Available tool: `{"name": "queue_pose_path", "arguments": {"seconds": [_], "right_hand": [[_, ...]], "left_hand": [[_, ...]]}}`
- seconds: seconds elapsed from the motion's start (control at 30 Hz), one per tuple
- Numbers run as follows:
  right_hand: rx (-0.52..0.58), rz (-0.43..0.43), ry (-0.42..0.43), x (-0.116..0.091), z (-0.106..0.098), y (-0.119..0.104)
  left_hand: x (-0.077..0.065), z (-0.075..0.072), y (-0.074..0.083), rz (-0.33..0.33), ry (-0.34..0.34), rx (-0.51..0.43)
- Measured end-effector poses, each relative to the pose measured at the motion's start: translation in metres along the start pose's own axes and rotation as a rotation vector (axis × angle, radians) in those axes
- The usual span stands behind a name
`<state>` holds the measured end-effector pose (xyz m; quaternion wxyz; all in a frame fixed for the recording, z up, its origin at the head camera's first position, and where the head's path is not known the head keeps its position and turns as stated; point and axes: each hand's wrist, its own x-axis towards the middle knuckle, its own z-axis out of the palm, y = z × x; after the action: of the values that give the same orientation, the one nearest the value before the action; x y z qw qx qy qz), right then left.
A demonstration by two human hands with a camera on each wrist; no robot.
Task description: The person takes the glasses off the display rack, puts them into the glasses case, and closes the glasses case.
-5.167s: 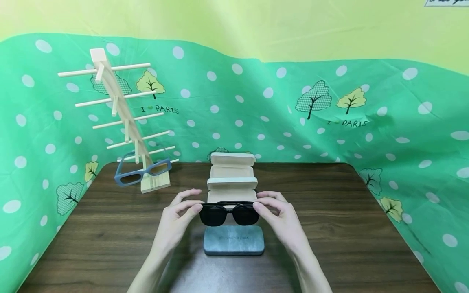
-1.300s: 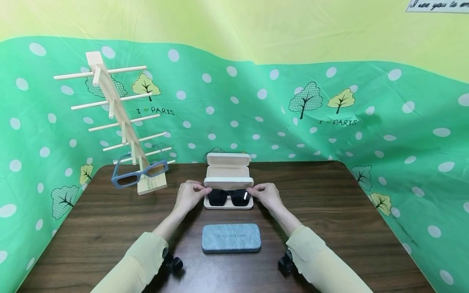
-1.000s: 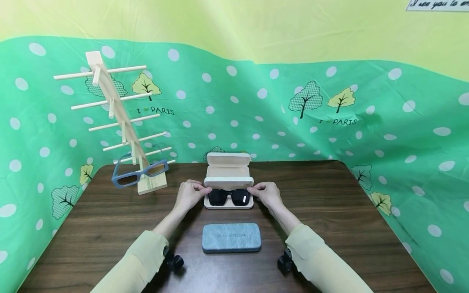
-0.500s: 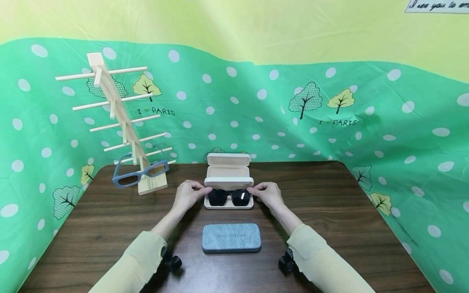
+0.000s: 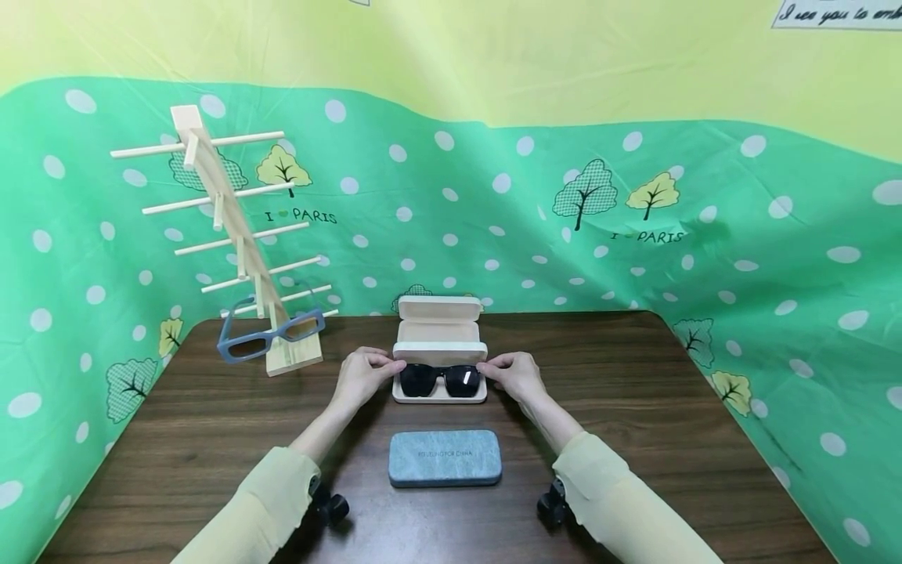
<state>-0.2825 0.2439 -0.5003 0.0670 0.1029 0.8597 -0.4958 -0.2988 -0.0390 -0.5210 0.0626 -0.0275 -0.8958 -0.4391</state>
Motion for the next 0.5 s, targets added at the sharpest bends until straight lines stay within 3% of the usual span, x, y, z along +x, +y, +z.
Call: {"name": "queue_pose_path", "arguments": {"seconds": [0.5], "right_hand": [[-0.03,-0.004,0.029,0.0042,0.0036,0.0061]], "left_hand": [[-0.0016,0.0042,-0.0006,0.009,0.019,-0.028]]}}
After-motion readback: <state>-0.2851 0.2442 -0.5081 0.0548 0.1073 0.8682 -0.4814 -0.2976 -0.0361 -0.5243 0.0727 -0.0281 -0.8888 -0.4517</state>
